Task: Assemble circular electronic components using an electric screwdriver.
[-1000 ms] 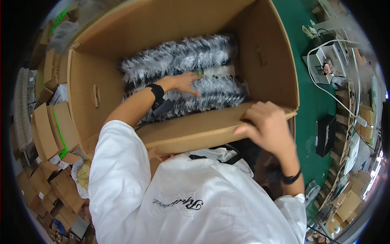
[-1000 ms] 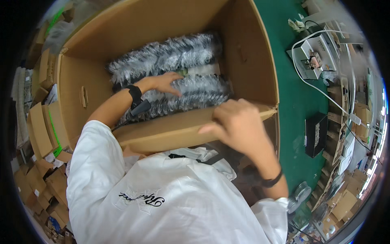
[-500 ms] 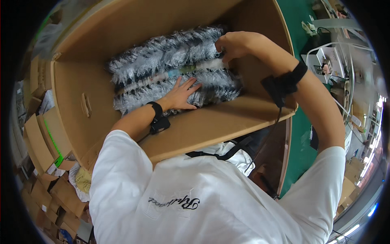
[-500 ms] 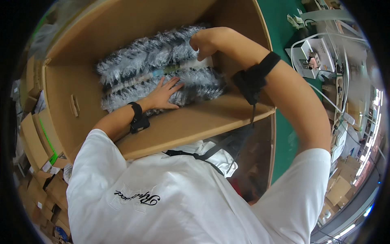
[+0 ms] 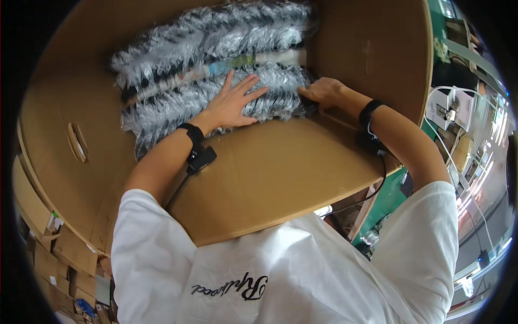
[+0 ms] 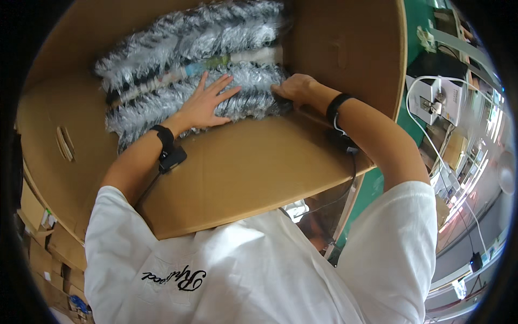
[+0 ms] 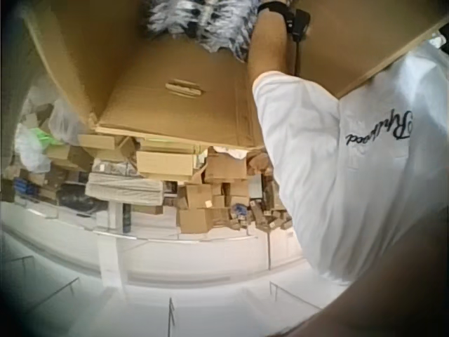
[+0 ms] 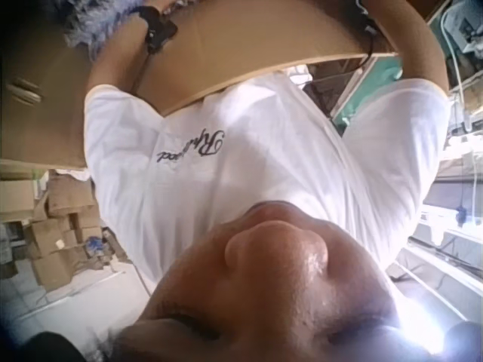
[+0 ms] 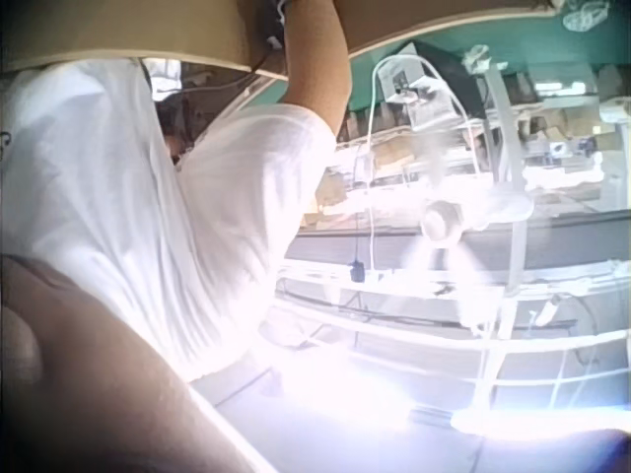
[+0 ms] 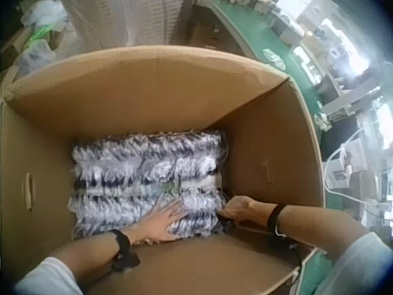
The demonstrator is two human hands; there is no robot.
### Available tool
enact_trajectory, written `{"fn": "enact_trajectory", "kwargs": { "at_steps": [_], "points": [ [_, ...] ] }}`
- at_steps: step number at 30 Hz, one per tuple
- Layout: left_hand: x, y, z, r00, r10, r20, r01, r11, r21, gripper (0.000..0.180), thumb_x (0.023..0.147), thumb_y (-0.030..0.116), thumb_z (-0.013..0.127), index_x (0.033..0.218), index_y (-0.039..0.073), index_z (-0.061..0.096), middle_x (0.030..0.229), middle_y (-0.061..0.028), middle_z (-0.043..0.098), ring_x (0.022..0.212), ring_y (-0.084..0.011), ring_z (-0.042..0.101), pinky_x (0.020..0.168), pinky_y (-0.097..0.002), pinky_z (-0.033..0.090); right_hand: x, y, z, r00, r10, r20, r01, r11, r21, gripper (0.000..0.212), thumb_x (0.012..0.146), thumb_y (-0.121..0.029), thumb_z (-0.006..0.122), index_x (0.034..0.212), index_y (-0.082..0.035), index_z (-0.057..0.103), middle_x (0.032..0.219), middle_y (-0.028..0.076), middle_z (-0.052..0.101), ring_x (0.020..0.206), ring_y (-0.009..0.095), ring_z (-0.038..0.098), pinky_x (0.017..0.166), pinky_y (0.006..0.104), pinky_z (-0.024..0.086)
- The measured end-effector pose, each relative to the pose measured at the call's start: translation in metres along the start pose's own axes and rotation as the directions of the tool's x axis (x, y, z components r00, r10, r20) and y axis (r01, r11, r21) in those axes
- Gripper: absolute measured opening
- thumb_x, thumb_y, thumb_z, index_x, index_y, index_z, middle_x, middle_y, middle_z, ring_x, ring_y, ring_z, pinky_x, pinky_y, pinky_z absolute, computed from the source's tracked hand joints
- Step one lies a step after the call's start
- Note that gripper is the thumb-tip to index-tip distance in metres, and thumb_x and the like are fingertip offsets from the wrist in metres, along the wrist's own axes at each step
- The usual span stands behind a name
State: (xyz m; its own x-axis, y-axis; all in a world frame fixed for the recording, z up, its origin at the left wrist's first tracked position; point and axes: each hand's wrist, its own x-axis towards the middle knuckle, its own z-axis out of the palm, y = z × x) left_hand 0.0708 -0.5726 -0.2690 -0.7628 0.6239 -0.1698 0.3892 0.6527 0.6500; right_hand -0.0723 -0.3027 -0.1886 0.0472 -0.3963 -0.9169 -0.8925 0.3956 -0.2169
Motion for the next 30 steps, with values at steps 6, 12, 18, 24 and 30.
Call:
{"fn": "enact_trajectory", "kwargs": {
  "at_steps": [6,12,18,24,30],
  "points": [
    [0.000,0.015,-0.002,0.999,0.016,-0.032,-0.013,0.994,0.104,0.084,0.090,0.059,0.060,0.159,0.024,0.027,0.160,-0.0171,0.029,0.151,-0.0318,0.022,0.121,-0.0635,0.006,0.001,-0.001,0.011,0.998,-0.033,-0.051,0.035,0.998,0.043,0.086,0.081,-0.024,0.078,0.149,-0.006,0.029,0.104,0.019,0.071,0.100,0.037,0.068,0.088,0.0462,0.054],
    [0.063,0.067,-0.006,0.979,0.164,-0.120,-0.135,0.966,0.220,0.089,0.087,0.063,0.060,0.152,0.008,0.035,0.144,-0.0190,0.045,0.132,-0.0326,0.043,0.110,-0.0511,0.030,0.010,0.000,0.011,0.999,-0.053,-0.011,0.053,0.998,0.020,0.067,0.083,-0.026,0.076,0.141,-0.013,0.048,0.110,0.015,0.071,0.105,0.035,0.067,0.091,0.0448,0.054],
    [0.083,0.063,0.020,0.979,0.175,-0.107,-0.141,0.954,0.263,0.092,0.085,0.060,0.065,0.145,-0.004,0.040,0.130,-0.0169,0.054,0.117,-0.0295,0.050,0.096,-0.0398,0.040,0.002,0.006,-0.003,0.991,0.030,-0.132,-0.002,0.978,0.208,0.049,0.078,-0.021,0.081,0.124,-0.014,0.066,0.108,0.011,0.072,0.105,0.032,0.068,0.092,0.0418,0.054],
    [0.119,0.079,0.036,0.887,0.419,-0.196,-0.324,0.865,0.384,0.061,0.092,0.047,0.062,0.146,0.022,0.048,0.124,-0.0154,0.056,0.110,-0.0284,0.054,0.083,-0.0426,0.046,-0.097,-0.010,-0.083,0.796,0.201,-0.571,0.040,0.923,0.382,0.033,0.082,-0.025,0.075,0.108,-0.004,0.073,0.088,0.020,0.073,0.082,0.037,0.070,0.073,0.0434,0.056],
    [0.128,0.091,0.037,0.923,0.380,-0.063,-0.342,0.884,0.318,0.044,0.096,0.040,0.059,0.135,0.021,0.057,0.105,-0.0070,0.056,0.101,-0.0263,0.055,0.077,-0.0411,0.050,-0.272,-0.107,-0.046,-0.091,0.638,-0.765,0.222,0.762,0.609,0.031,0.099,-0.018,0.055,0.107,0.009,0.067,0.106,0.020,0.071,0.098,0.027,0.069,0.091,0.0365,0.052]
  ]
}}
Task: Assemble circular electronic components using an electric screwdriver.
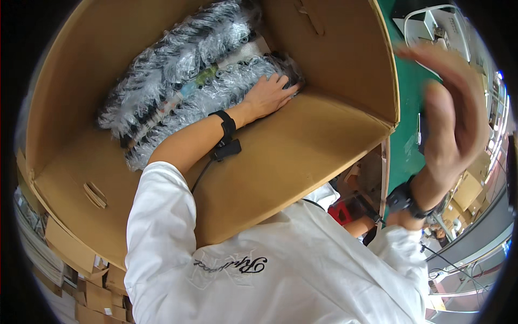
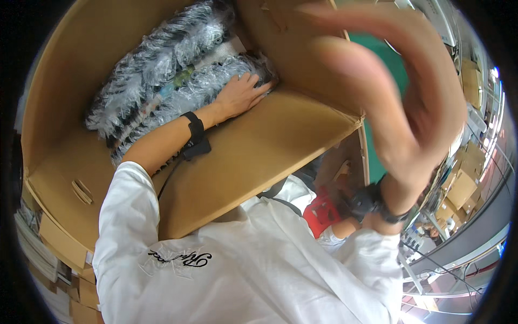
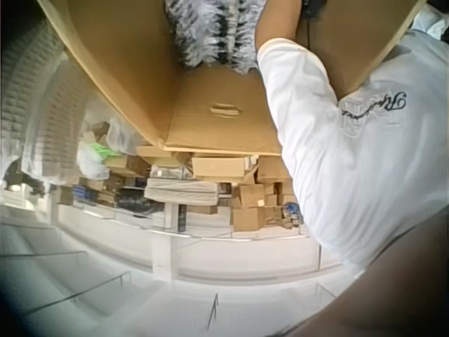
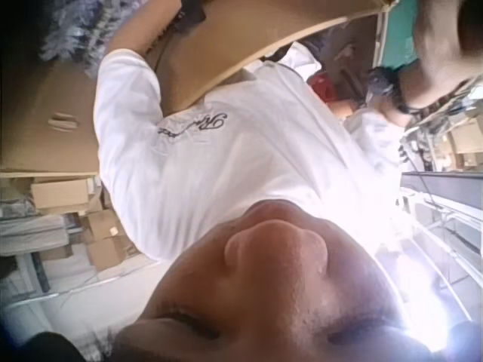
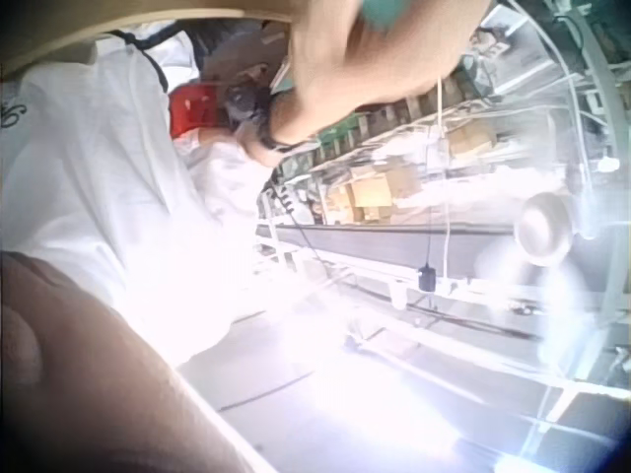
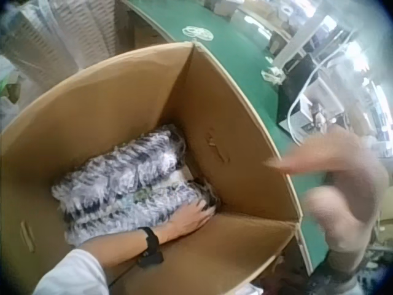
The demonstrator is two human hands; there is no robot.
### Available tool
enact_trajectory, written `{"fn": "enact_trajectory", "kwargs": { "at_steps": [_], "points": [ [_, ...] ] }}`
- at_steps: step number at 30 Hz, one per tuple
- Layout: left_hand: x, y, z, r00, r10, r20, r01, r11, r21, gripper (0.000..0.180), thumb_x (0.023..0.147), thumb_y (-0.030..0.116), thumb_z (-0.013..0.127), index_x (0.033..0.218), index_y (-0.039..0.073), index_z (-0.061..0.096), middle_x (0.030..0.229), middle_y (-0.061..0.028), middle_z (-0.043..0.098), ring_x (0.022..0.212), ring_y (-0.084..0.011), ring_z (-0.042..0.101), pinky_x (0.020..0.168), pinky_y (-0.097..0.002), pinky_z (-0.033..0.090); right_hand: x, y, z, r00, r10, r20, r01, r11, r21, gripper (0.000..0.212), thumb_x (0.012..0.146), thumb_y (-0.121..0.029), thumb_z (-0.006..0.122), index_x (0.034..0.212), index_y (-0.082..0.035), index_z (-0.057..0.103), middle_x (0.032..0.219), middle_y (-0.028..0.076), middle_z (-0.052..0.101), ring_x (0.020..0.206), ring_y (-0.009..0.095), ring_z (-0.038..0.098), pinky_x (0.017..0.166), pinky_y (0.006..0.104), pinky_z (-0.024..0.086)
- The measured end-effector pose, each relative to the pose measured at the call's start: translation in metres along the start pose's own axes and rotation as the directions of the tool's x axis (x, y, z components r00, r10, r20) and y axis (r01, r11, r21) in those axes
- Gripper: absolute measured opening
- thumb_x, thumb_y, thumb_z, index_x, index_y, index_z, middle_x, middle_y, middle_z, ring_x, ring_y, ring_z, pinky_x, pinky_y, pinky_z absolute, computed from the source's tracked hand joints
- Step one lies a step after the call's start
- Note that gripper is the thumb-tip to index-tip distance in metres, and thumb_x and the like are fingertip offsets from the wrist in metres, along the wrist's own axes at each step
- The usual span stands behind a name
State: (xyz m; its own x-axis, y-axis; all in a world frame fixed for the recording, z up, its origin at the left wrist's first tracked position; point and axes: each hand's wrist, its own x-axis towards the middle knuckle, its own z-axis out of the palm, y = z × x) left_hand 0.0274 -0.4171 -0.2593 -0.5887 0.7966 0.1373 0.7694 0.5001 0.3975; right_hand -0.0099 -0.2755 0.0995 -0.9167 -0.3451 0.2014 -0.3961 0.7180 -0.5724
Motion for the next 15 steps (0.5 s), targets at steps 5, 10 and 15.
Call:
{"fn": "enact_trajectory", "kwargs": {
  "at_steps": [5,10,15],
  "points": [
    [0.003,-0.006,0.007,0.984,0.120,0.132,-0.116,0.993,-0.037,0.041,0.091,0.019,0.057,0.132,0.018,0.057,0.101,-0.0059,0.059,0.094,-0.0252,0.061,0.071,-0.0372,0.054,-0.087,0.056,0.041,0.931,0.036,-0.363,-0.062,0.996,-0.061,0.007,0.091,0.000,0.063,0.095,0.005,0.066,0.091,0.014,0.071,0.087,0.025,0.067,0.086,0.0369,0.052],
    [0.008,-0.019,-0.002,0.972,0.195,0.129,-0.166,0.965,-0.205,0.035,0.087,0.012,0.056,0.121,0.015,0.059,0.097,-0.0060,0.061,0.093,-0.0264,0.065,0.074,-0.0388,0.056,-0.085,0.068,0.076,0.802,0.000,-0.598,-0.026,0.999,-0.035,0.014,0.097,-0.007,0.054,0.094,0.004,0.062,0.090,0.018,0.069,0.088,0.027,0.066,0.092,0.0468,0.053],
    [0.007,-0.022,-0.014,0.980,0.162,0.114,-0.112,0.928,-0.355,0.022,0.091,0.014,0.054,0.111,0.010,0.060,0.098,-0.0077,0.062,0.094,-0.0288,0.065,0.080,-0.0410,0.055,-0.082,0.082,0.078,0.761,-0.069,-0.645,0.137,0.989,0.056,0.005,0.088,0.001,0.064,0.092,0.002,0.064,0.087,0.014,0.071,0.082,0.024,0.063,0.084,0.0402,0.054]
  ]
}}
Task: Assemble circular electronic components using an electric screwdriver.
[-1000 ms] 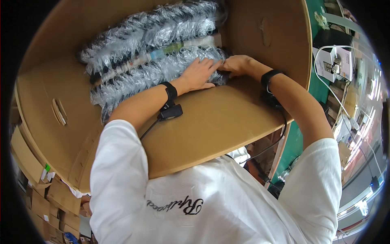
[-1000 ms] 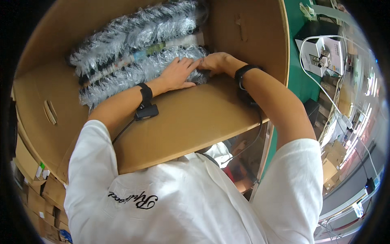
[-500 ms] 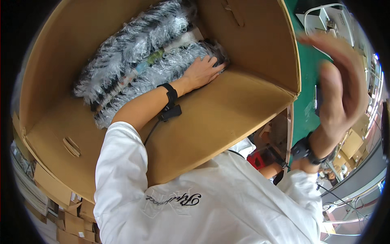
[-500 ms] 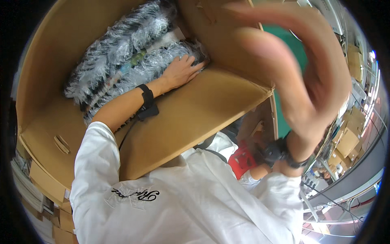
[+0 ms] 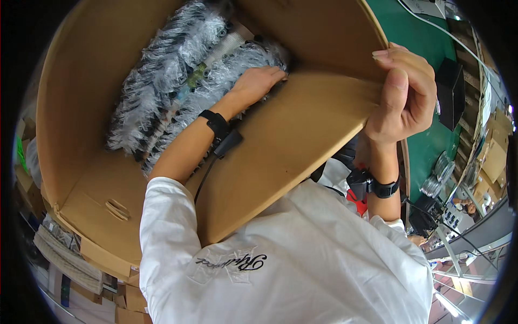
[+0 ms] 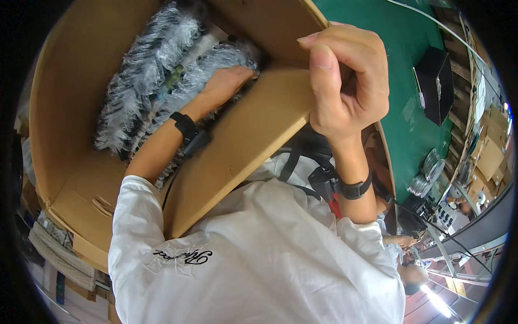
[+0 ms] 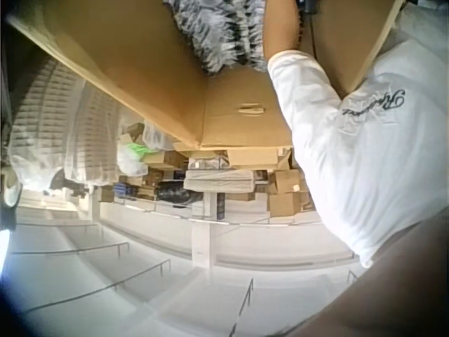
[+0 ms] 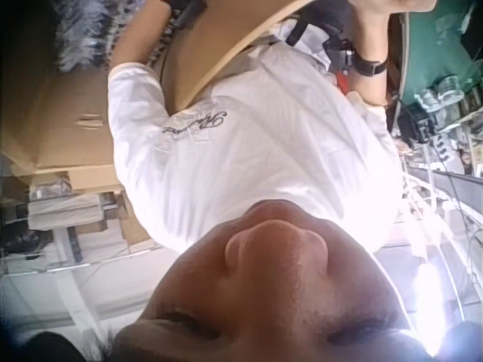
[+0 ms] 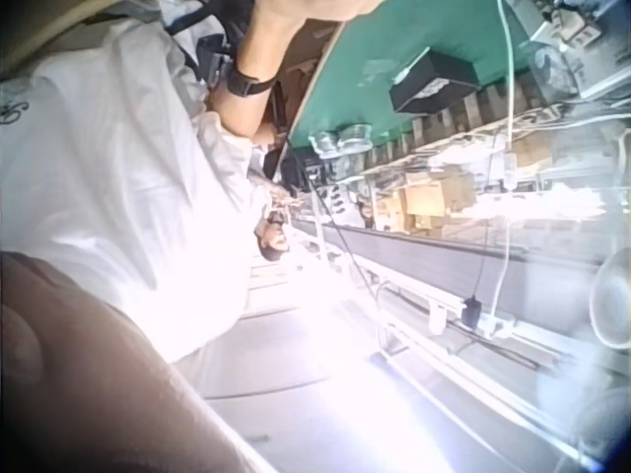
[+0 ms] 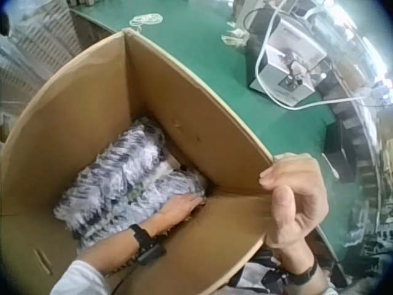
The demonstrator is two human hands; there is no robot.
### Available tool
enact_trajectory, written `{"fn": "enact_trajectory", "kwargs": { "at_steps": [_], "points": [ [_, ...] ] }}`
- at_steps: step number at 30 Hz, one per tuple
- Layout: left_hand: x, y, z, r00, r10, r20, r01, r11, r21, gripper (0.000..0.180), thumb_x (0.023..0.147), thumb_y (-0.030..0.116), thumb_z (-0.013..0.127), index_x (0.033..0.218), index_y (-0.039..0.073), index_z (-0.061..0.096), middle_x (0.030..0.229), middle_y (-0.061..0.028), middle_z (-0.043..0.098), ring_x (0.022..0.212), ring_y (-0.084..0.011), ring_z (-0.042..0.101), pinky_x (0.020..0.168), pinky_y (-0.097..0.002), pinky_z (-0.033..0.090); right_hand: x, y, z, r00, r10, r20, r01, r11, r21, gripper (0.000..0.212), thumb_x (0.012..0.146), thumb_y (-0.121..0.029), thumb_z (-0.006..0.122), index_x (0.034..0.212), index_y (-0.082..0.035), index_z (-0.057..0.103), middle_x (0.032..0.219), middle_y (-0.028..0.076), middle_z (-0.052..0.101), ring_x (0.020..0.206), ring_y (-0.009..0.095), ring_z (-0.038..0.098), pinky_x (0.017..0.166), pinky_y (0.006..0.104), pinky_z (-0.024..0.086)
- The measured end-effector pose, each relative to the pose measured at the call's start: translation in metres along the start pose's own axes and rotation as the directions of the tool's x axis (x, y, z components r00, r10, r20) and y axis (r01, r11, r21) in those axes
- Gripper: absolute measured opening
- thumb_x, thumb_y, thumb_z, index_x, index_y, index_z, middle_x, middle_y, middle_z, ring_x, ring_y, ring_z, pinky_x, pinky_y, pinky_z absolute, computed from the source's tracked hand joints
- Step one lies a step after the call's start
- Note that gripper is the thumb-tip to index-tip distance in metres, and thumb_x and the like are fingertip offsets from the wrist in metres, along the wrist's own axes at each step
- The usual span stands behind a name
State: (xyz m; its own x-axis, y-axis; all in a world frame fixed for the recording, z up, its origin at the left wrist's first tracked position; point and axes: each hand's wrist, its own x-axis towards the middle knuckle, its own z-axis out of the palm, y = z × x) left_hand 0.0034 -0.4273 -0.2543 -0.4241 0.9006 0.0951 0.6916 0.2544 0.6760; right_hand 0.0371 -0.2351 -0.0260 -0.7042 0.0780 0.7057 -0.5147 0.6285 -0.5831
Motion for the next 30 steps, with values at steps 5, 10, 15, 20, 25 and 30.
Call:
{"fn": "enact_trajectory", "kwargs": {
  "at_steps": [5,10,15,20,25,30],
  "points": [
    [-0.003,0.006,-0.007,0.987,-0.158,0.019,0.159,0.986,-0.042,0.022,0.090,0.013,0.058,0.112,0.009,0.057,0.103,-0.0089,0.060,0.101,-0.0287,0.062,0.083,-0.0421,0.052,-0.001,-0.002,0.003,0.999,0.040,-0.008,-0.040,0.999,0.006,0.004,0.088,0.000,0.064,0.092,0.001,0.064,0.086,0.013,0.071,0.080,0.023,0.063,0.084,0.0403,0.054],
    [0.003,0.014,-0.011,0.999,-0.029,0.030,0.022,0.978,0.209,0.038,0.087,0.018,0.064,0.124,0.016,0.053,0.109,-0.0112,0.056,0.096,-0.0320,0.062,0.078,-0.0427,0.054,-0.001,-0.002,0.001,1.000,-0.001,-0.012,0.000,0.999,-0.032,0.003,0.088,-0.001,0.064,0.090,0.000,0.064,0.083,0.012,0.071,0.078,0.022,0.063,0.083,0.0406,0.054],
    [0.011,0.015,-0.007,0.972,-0.091,0.217,0.009,0.937,0.349,0.045,0.086,0.019,0.067,0.129,0.020,0.052,0.109,-0.0148,0.056,0.087,-0.0332,0.066,0.071,-0.0420,0.057,-0.001,0.001,0.002,0.999,-0.018,-0.030,0.018,1.000,-0.020,0.003,0.087,0.000,0.065,0.090,0.000,0.064,0.082,0.012,0.071,0.077,0.022,0.064,0.082,0.0407,0.054],
    [0.008,0.005,-0.008,0.958,-0.116,0.262,0.062,0.977,0.205,0.039,0.092,0.020,0.062,0.130,0.020,0.056,0.106,-0.0189,0.058,0.076,-0.0349,0.068,0.067,-0.0438,0.057,0.000,0.002,0.004,0.998,-0.009,-0.057,0.010,1.000,0.026,0.004,0.086,0.001,0.065,0.091,0.001,0.064,0.081,0.012,0.070,0.075,0.023,0.065,0.079,0.0398,0.055],
    [0.011,0.013,-0.017,0.923,-0.229,0.309,0.176,0.966,0.192,0.037,0.091,0.016,0.062,0.127,0.017,0.061,0.109,-0.0206,0.059,0.081,-0.0364,0.069,0.071,-0.0447,0.057,-0.001,0.004,0.002,0.998,-0.030,-0.059,0.033,0.998,0.060,0.007,0.085,0.002,0.066,0.092,0.001,0.065,0.082,0.013,0.071,0.075,0.023,0.065,0.075,0.0372,0.054],
    [0.018,0.018,-0.024,0.895,-0.332,0.296,0.298,0.942,0.157,0.033,0.088,0.010,0.061,0.120,0.014,0.068,0.110,-0.0226,0.062,0.089,-0.0391,0.069,0.079,-0.0444,0.057,-0.001,0.002,-0.003,0.999,-0.044,-0.012,0.044,0.999,-0.001,0.006,0.091,-0.003,0.061,0.094,0.002,0.063,0.084,0.015,0.070,0.078,0.025,0.066,0.081,0.0429,0.054]
  ]
}}
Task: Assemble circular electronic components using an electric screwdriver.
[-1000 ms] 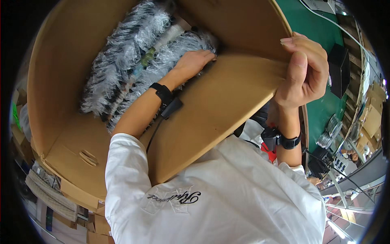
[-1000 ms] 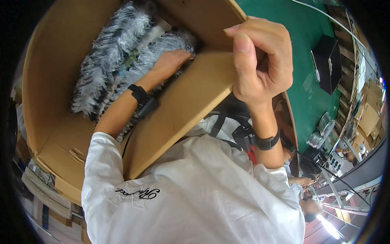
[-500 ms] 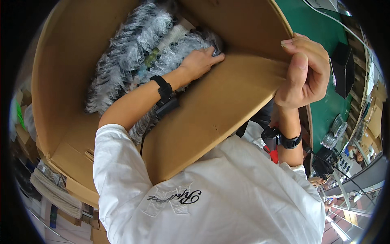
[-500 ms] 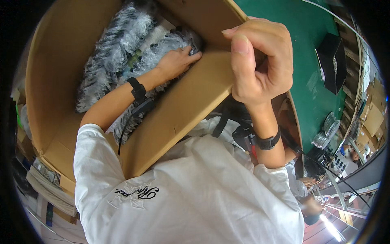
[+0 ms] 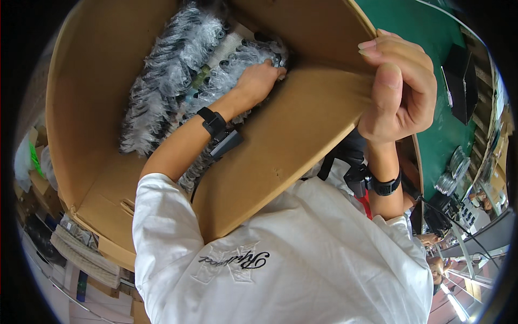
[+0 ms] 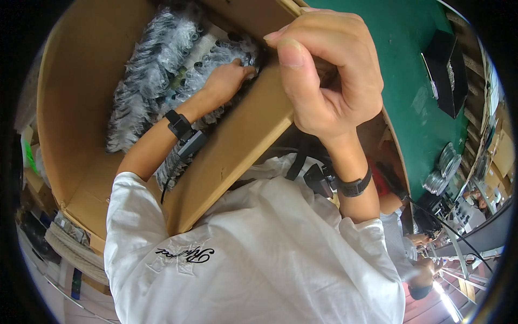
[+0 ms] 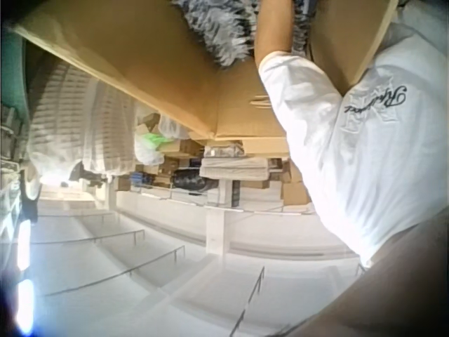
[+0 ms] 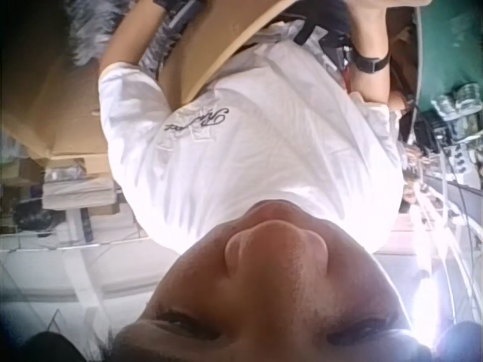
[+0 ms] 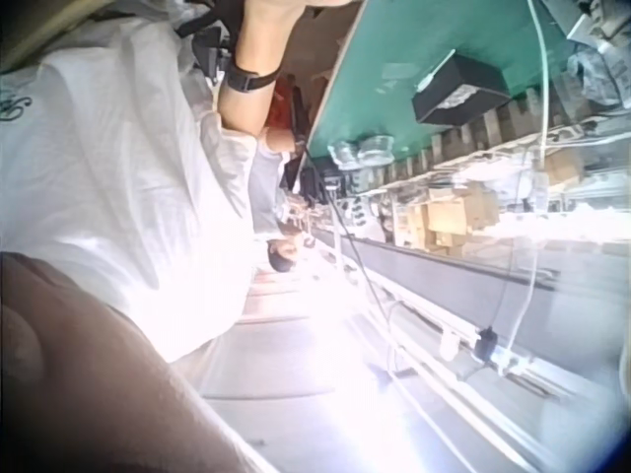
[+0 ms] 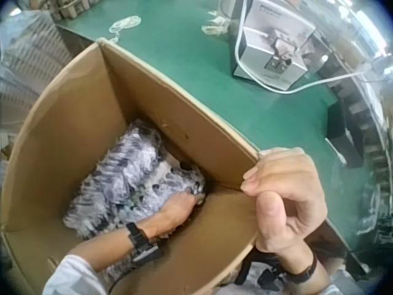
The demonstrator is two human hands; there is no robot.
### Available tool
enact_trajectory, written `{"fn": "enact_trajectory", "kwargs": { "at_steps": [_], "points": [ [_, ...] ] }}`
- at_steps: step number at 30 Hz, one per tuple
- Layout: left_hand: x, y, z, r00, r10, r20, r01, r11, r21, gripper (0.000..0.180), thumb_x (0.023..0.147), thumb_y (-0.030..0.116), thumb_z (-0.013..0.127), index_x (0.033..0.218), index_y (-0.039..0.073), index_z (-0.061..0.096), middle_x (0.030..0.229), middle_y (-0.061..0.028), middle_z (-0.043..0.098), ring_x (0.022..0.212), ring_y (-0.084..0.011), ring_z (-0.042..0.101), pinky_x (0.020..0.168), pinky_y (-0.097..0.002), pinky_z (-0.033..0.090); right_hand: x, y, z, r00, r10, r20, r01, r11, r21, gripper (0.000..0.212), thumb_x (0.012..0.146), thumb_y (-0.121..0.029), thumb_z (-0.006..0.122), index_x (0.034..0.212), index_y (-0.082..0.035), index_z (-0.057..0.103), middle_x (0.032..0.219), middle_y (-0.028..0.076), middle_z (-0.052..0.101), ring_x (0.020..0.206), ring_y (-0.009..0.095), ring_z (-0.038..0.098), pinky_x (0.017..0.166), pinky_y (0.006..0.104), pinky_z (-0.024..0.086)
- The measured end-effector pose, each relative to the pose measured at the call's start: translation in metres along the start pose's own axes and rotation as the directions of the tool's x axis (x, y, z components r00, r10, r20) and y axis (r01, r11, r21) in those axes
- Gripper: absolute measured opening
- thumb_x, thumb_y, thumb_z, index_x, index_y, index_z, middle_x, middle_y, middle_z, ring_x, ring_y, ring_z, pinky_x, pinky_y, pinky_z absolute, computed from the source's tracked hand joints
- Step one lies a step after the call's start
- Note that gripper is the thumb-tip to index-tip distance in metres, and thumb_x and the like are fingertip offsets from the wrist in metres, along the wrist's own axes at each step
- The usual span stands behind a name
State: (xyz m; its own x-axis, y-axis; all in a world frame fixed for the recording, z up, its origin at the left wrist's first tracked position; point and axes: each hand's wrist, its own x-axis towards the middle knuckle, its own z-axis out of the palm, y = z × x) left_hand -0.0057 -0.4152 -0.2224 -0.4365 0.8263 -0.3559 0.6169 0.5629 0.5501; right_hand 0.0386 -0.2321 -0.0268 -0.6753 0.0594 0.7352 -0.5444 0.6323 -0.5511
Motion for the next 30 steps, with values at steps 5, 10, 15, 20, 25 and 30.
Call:
{"fn": "enact_trajectory", "kwargs": {
  "at_steps": [5,10,15,20,25,30],
  "points": [
    [0.012,0.002,-0.020,0.993,-0.018,0.120,0.045,0.972,-0.229,0.031,0.087,0.007,0.058,0.115,0.012,0.072,0.093,-0.0185,0.069,0.090,-0.0389,0.067,0.082,-0.0445,0.055,-0.007,0.007,-0.004,1.000,-0.015,0.024,0.016,0.999,-0.029,0.011,0.097,-0.007,0.055,0.097,0.003,0.061,0.088,0.018,0.069,0.082,0.027,0.068,0.088,0.0497,0.056],
    [0.024,-0.029,-0.009,0.971,0.234,0.038,-0.228,0.965,-0.129,0.025,0.092,0.009,0.058,0.114,0.006,0.069,0.078,-0.0192,0.064,0.074,-0.0326,0.065,0.070,-0.0426,0.052,-0.006,0.007,-0.001,0.999,-0.037,0.003,0.037,0.999,0.016,0.009,0.096,-0.004,0.056,0.098,0.004,0.061,0.089,0.018,0.069,0.083,0.028,0.068,0.088,0.0498,0.056],
    [0.028,-0.026,-0.015,0.942,0.311,-0.127,-0.330,0.928,-0.172,0.010,0.086,0.005,0.057,0.092,0.000,0.063,0.076,-0.0204,0.065,0.074,-0.0391,0.066,0.065,-0.0477,0.049,-0.010,0.007,-0.003,1.000,-0.019,0.003,0.019,0.999,0.029,0.009,0.096,-0.003,0.056,0.099,0.004,0.061,0.089,0.018,0.069,0.084,0.028,0.068,0.089,0.0500,0.055],
    [0.019,-0.021,-0.037,0.993,0.064,0.098,-0.008,0.875,-0.485,0.017,0.098,0.012,0.059,0.104,-0.002,0.066,0.081,-0.0105,0.067,0.073,-0.0172,0.067,0.067,-0.0314,0.053,-0.009,0.006,-0.001,1.000,-0.021,-0.006,0.022,0.999,0.031,0.009,0.096,-0.003,0.056,0.099,0.004,0.061,0.090,0.018,0.070,0.085,0.028,0.068,0.090,0.0504,0.055],
    [0.013,-0.013,-0.063,0.999,0.019,-0.026,-0.032,0.671,-0.741,0.021,0.100,0.017,0.060,0.101,-0.002,0.068,0.082,-0.0044,0.068,0.073,-0.0112,0.065,0.066,-0.0274,0.053,-0.009,0.006,-0.001,1.000,-0.002,-0.002,0.002,1.000,0.031,0.008,0.095,-0.001,0.056,0.099,0.004,0.061,0.090,0.018,0.070,0.086,0.028,0.068,0.091,0.0500,0.055],
    [0.003,0.003,-0.120,0.961,-0.072,-0.267,-0.208,0.447,-0.870,0.015,0.095,0.012,0.066,0.093,-0.002,0.072,0.080,-0.0049,0.071,0.065,-0.0083,0.063,0.057,-0.0236,0.050,0.003,-0.006,-0.008,0.993,0.039,0.112,-0.028,0.995,-0.096,0.014,0.093,-0.006,0.063,0.104,0.003,0.065,0.091,0.014,0.071,0.086,0.023,0.067,0.088,0.0415,0.055]
  ]
}}
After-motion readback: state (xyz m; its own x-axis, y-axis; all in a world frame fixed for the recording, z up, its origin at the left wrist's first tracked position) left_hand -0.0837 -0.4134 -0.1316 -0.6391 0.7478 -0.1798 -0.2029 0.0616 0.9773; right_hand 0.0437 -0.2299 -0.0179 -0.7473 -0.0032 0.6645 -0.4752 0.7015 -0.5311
